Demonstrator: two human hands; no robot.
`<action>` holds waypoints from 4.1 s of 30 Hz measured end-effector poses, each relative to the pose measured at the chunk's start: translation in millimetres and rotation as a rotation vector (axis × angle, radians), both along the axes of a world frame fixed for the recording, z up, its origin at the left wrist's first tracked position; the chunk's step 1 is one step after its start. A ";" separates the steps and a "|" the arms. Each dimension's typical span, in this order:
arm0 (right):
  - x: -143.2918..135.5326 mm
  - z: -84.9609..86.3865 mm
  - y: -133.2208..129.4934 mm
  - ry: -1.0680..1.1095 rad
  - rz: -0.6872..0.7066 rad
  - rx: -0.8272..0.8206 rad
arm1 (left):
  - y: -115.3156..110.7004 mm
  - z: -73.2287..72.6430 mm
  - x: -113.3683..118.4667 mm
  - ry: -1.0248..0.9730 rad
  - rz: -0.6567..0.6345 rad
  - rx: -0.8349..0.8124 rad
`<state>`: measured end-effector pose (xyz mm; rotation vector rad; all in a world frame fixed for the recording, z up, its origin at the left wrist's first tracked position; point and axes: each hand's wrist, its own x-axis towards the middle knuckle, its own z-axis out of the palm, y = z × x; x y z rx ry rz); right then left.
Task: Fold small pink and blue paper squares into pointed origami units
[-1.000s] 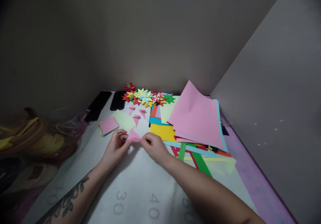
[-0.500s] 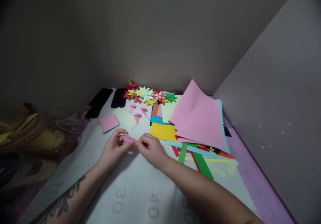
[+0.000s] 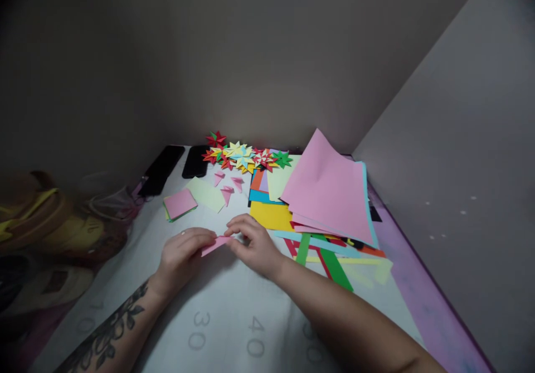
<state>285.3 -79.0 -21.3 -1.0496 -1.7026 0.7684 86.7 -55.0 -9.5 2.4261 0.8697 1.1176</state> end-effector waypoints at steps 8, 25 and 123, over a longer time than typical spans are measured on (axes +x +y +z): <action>1.8 5.1 -0.1 0.027 0.016 -0.061 | 1.3 -2.7 2.3 -0.017 0.035 -0.118; -5.4 -2.5 4.3 0.056 -0.060 -0.125 | 0.4 -2.4 18.2 -0.160 0.222 -0.734; -10.5 -2.8 3.6 0.034 -0.103 0.046 | -1.8 -0.3 25.1 -0.313 0.169 -0.869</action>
